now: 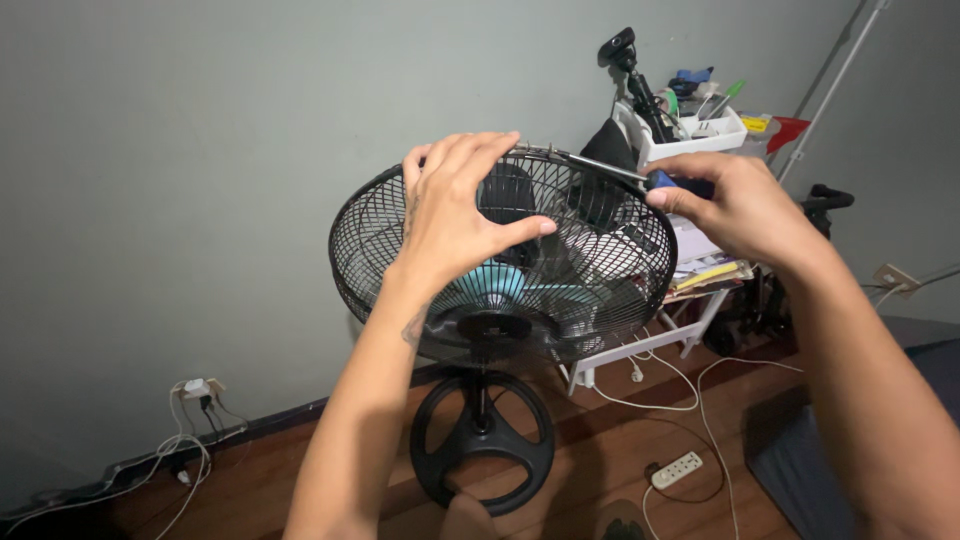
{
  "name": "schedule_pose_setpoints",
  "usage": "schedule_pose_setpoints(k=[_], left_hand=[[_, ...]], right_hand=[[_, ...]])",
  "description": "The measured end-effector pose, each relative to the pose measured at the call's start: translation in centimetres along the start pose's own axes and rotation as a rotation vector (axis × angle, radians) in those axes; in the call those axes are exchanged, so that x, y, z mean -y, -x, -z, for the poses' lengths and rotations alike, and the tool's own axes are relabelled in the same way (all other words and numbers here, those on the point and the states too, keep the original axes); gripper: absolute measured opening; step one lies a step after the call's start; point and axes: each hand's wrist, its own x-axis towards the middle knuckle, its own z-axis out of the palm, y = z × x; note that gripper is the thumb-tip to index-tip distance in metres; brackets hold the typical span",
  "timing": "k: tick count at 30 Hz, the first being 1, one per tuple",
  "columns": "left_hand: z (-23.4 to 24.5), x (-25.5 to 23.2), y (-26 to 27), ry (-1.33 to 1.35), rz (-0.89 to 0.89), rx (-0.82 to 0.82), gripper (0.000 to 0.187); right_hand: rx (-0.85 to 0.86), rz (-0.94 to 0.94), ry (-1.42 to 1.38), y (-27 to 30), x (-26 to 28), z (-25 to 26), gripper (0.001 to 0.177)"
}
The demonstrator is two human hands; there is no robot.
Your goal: The person uses a screwdriver to remove screws from the front grill of a standing fan, then detaches the grill and removes the fan blades by hand.
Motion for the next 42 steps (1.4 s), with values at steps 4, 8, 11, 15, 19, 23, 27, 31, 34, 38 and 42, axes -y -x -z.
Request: schedule_pose_setpoints(k=[4,8,11,15,19,23,27,31,34,38,42], left_hand=[[0.4,-0.3,-0.4,0.034,0.001,0.028,0.084],[-0.2,-0.8,-1.7,0.108,-0.027,0.040,0.064],[-0.8,-1.1,-2.8,0.137,0.002,0.092,0.049],[-1.3,-1.3,-3.8,0.171,0.054,0.110,0.036],[-1.6,-1.8,-4.2,0.146,0.083,0.092,0.025],[-2.1,-2.2,-4.5,0.084,0.122,0.076,0.016],[-2.2,-2.2,-4.4,0.095,0.115,0.057,0.014],[-2.3,-2.1,-4.2,0.119,0.109,0.039,0.016],[-2.4,-2.0,-4.1,0.101,0.095,0.021,0.016],[-2.3,-1.6,-4.1,0.141,0.145,0.065,0.040],[-2.2,-1.3,-3.8,0.177,0.142,0.056,0.056]], right_hand=[[-0.005,0.026,-0.010,0.0,0.3,0.0,0.039],[-0.089,0.153,0.025,-0.3,0.3,0.3,0.039],[-0.194,0.218,0.117,-0.2,0.1,0.2,0.040],[-0.375,0.333,0.241,-0.2,-0.1,-0.4,0.038],[-0.472,0.361,0.248,0.4,-0.3,-1.6,0.035],[-0.315,0.322,0.179,0.2,-1.2,-1.6,0.040],[0.053,-0.023,-0.151,-1.6,-3.0,-0.4,0.035],[0.381,-0.273,-0.384,-2.9,-5.4,1.0,0.053],[0.338,-0.352,-0.374,-3.0,-6.1,0.7,0.042],[0.180,-0.003,-0.292,-2.4,-5.6,0.7,0.032],[0.091,0.011,-0.244,-1.7,-4.7,0.3,0.036]])
